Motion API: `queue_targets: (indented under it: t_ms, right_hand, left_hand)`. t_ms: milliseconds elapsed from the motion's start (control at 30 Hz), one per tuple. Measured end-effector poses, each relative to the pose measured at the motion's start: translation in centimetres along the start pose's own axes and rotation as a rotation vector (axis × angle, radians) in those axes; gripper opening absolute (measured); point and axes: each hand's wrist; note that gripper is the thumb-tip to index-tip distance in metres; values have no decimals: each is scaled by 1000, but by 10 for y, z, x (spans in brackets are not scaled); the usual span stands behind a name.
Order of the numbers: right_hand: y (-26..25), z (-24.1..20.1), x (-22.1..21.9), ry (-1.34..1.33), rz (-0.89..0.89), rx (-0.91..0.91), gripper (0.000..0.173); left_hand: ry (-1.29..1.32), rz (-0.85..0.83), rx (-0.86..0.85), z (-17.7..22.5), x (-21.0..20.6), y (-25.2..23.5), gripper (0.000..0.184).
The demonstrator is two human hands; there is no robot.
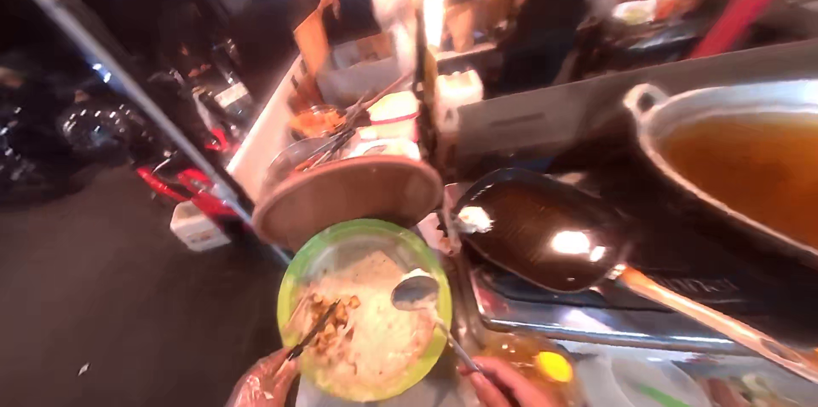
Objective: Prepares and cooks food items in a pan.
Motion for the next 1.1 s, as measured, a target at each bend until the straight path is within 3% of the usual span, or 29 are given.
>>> queue_targets:
  t_ms: [133,267,433,533,633,700,800,967,1100]
  right_hand:
    - [-56,12,-58,622,-299,23,39]
    - [-105,-5,-122,920,-358,35,39]
    - [-127,-24,-180,1097,-295,-70,31]
    - [-98,-15,-203,1092,-408,-136,35]
    - [-70,0,-194,998,-520,-116,31]
    - [-58,16,-169,823,-478,-30,35]
    - [-20,22,-143,664,-263,43,37]
    - [47,19,-163,804,38,34,34]
    - [47,30,-181,917,116,195,29]
  left_hand:
    - [-199,-196,-76,-33,51,-5,45]
    - [-505,-387,-148,-14,77,-18,43]
    - [-674,-360,-186,22,76,-33,35]
    - [-683,-323,-227,30,65,-40,29]
    - [-667,-340,-266,27,54,-46,28]
    - [-661,-348,-308,18,53,-41,31]
    - [-586,-297,-368,4,74,-22,38]
    - [-429,-317,-408,-12,72,-18,44]
    - [-485,-425,-388,-12,36,-36,44]
Point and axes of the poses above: each hand's wrist, its own y-axis away from the middle knuckle, its own x-axis out of the back of the hand, z = x × y, and after that the axes turned 12 degrees about z, right-handed
